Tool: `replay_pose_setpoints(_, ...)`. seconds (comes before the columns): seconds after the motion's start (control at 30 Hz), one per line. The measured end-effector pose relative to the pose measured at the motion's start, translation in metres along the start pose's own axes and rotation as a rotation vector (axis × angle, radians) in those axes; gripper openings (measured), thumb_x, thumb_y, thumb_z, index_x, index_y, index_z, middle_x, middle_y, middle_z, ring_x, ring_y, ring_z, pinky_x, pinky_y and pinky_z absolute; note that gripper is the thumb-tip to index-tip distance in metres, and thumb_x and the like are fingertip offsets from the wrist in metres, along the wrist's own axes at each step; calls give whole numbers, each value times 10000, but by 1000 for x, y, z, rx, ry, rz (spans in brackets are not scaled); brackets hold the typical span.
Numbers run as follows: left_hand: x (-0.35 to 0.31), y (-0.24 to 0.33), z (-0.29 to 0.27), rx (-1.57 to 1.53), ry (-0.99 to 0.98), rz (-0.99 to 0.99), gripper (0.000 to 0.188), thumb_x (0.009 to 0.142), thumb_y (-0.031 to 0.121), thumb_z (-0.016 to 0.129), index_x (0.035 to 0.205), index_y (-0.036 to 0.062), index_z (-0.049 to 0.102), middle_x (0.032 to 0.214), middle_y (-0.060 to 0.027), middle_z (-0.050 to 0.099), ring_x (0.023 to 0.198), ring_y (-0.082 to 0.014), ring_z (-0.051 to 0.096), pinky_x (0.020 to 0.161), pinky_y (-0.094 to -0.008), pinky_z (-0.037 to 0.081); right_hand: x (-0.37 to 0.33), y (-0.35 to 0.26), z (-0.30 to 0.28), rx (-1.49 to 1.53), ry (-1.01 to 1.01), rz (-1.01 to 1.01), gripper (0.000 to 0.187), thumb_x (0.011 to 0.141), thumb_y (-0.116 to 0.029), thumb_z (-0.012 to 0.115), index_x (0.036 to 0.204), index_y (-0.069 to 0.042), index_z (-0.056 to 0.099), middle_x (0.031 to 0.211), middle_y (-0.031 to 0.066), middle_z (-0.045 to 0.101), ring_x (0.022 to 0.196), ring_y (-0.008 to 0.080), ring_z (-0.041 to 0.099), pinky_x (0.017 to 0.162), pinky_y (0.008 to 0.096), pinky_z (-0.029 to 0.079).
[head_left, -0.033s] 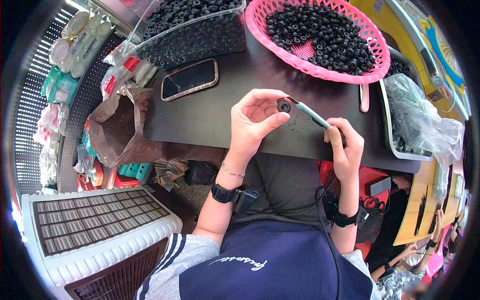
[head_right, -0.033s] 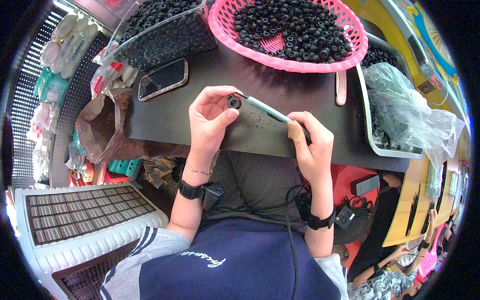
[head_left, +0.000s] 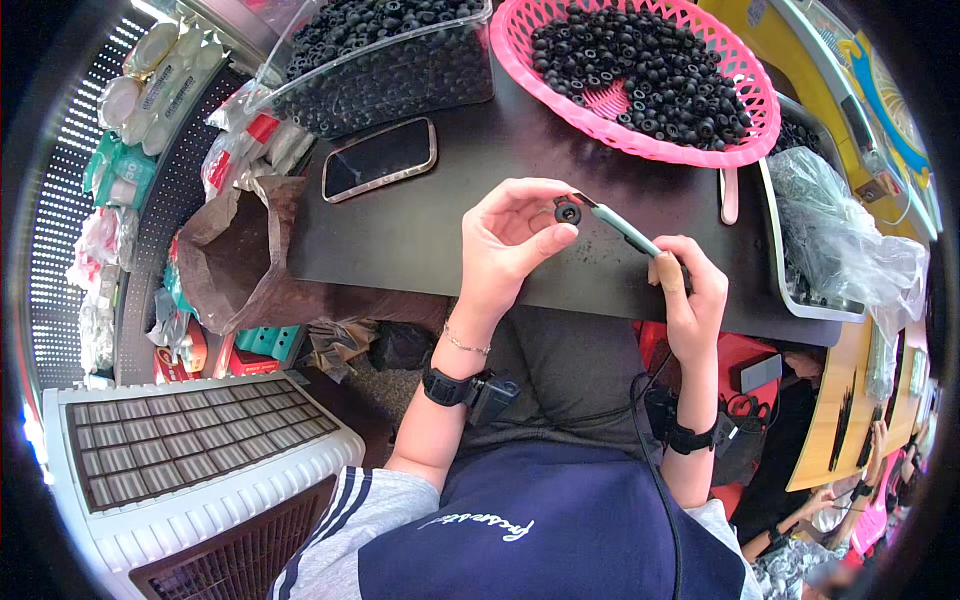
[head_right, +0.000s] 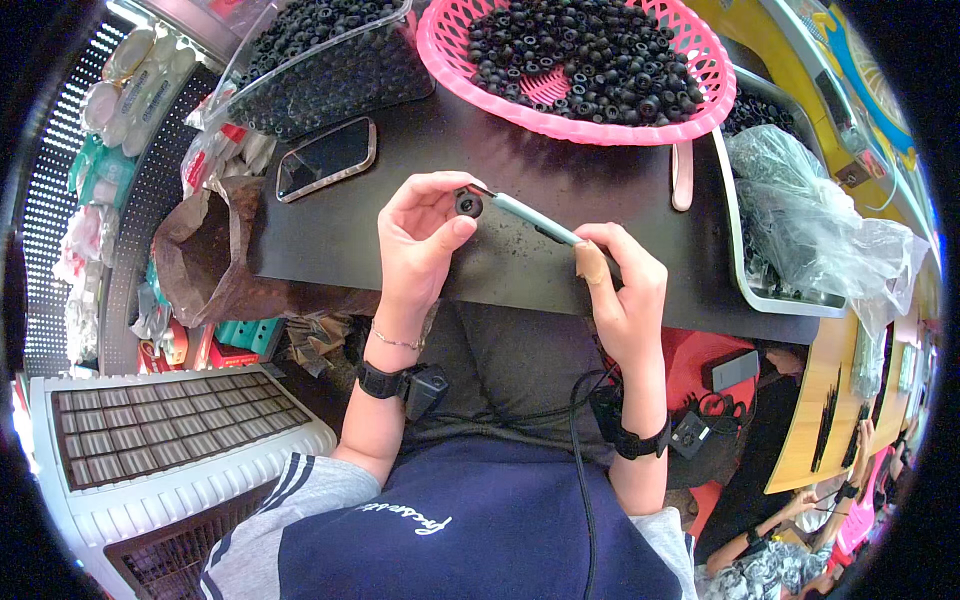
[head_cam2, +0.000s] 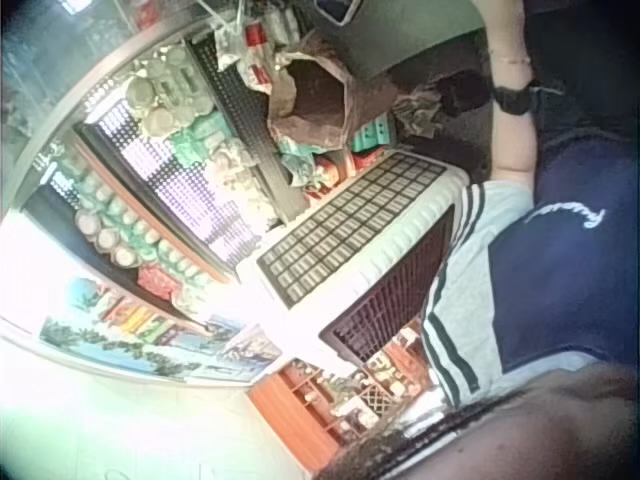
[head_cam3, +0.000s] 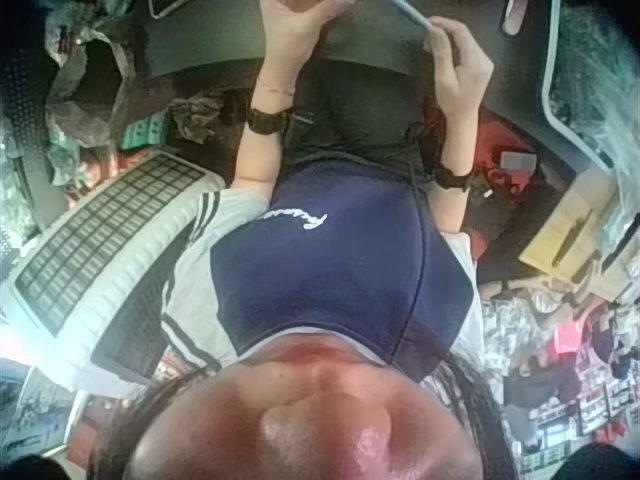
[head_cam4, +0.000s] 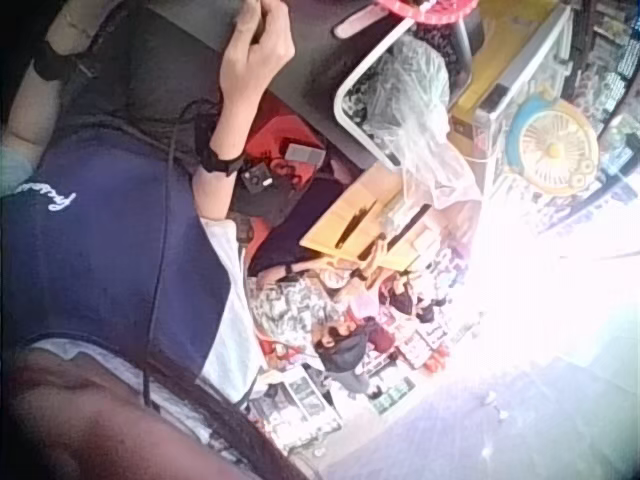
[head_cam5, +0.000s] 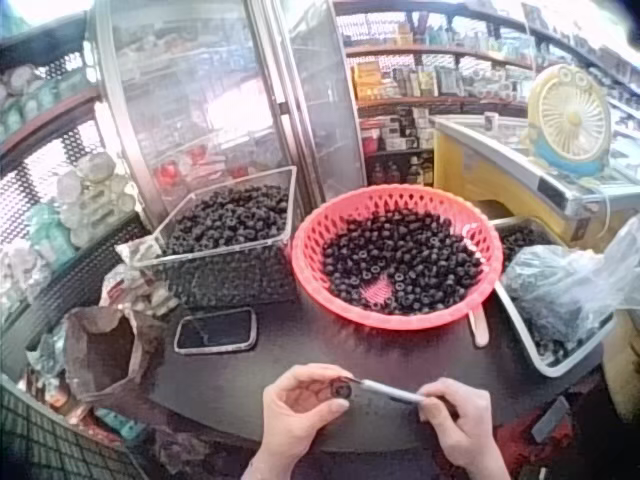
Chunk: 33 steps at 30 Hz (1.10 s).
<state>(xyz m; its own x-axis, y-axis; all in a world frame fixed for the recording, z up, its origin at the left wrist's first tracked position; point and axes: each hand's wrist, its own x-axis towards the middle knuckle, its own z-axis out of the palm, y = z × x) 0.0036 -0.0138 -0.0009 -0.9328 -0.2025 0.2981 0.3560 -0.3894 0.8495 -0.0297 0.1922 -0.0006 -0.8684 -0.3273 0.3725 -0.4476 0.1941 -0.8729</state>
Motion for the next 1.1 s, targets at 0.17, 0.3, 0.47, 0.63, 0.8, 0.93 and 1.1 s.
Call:
replay_pose_setpoints(0.17, 1, -1, 0, 89, -9, 58, 336, 851, 82, 696, 1144, -30, 576, 1076, -115, 632, 898, -145, 594, 809, -268, 481, 0, 0, -1, 0, -4, 10, 144, 910, -123, 581, 929, 18, 603, 710, 67, 560, 641, 124, 539, 613, 246, 429)
replay_pose_setpoints(0.3, 2, -3, -1, 69, -12, 70, 332, 873, 118, 680, 1155, -20, 573, 1074, -109, 629, 871, -144, 580, 770, -265, 470, -1, 3, 0, 1, 0, 2, 140, 907, -114, 577, 930, 22, 603, 715, 70, 571, 647, 124, 551, 617, 247, 436)
replay_pose_setpoints(0.47, 2, -2, 0, 49, -20, 58, 343, 893, 149, 661, 1173, -19, 556, 1068, -95, 598, 871, -145, 565, 761, -273, 466, -1, 3, 0, -2, -1, 7, 136, 907, -109, 576, 926, 21, 606, 703, 69, 574, 638, 124, 557, 610, 250, 439)
replay_pose_setpoints(0.63, 2, -4, -1, 23, -40, 58, 390, 927, 237, 618, 1190, -34, 523, 1039, -75, 570, 863, -139, 545, 758, -270, 461, 0, 2, 0, 3, 0, 7, 134, 910, -113, 578, 922, 17, 610, 689, 64, 569, 625, 118, 553, 597, 250, 437)
replay_pose_setpoints(0.8, 1, -9, -5, -128, -88, 10, 375, 951, 261, 585, 1187, -25, 523, 979, -81, 583, 841, -142, 570, 760, -281, 491, 0, 2, 0, -1, -1, 7, 131, 910, -110, 579, 920, 17, 610, 688, 64, 569, 621, 119, 554, 595, 251, 437)
replay_pose_setpoints(0.93, 1, -6, -3, -94, -127, -5, 420, 955, 315, 563, 1187, -30, 503, 924, -62, 542, 828, -137, 537, 736, -272, 458, -1, 3, 0, -12, -1, -1, 129, 910, -108, 575, 920, 16, 610, 689, 63, 570, 619, 119, 553, 595, 251, 438)
replay_pose_setpoints(1.1, 1, -6, 0, -73, -90, 1, 441, 952, 340, 557, 1177, -32, 486, 859, -38, 501, 787, -127, 495, 710, -259, 421, 0, 1, 0, -11, -4, 0, 132, 912, -110, 572, 920, 17, 609, 686, 60, 570, 617, 116, 548, 593, 249, 436)
